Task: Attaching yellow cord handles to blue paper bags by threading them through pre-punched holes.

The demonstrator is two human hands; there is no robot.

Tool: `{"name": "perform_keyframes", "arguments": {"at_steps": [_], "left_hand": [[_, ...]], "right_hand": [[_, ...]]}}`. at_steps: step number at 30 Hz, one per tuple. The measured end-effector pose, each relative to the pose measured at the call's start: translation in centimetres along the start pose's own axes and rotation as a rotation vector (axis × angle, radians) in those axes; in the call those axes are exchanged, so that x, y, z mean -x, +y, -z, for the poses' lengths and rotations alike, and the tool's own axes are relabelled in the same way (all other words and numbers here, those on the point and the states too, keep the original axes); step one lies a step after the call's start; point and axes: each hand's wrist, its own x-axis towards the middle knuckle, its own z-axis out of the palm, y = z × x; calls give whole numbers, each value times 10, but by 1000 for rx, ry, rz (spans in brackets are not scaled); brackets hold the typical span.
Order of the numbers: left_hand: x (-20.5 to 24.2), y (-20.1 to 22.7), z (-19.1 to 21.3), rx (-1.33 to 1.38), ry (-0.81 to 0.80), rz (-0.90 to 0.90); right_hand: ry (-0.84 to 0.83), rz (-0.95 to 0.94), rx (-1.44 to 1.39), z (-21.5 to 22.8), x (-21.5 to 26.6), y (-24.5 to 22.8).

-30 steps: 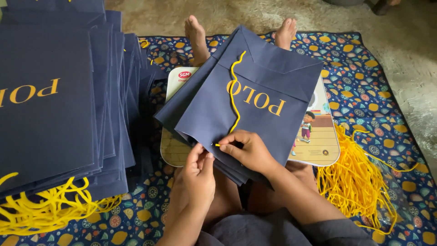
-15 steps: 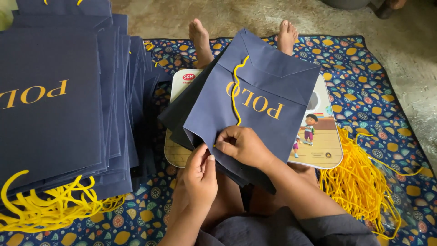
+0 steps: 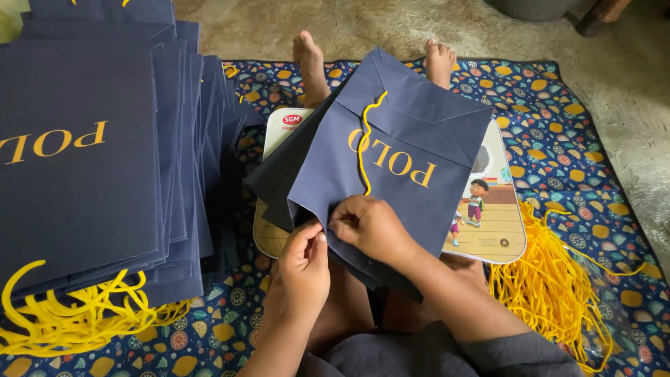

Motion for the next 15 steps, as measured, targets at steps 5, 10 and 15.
{"name": "perform_keyframes", "arguments": {"at_steps": [5, 10, 15], "left_hand": [[-4, 12, -1, -38, 28, 20], [-5, 26, 5, 8, -35, -8], [-11, 31, 13, 131, -150, 181]], "right_hand": [[396, 405, 325, -30, 10, 9], [403, 267, 254, -36, 19, 10], [321, 200, 7, -18, 27, -3]]}}
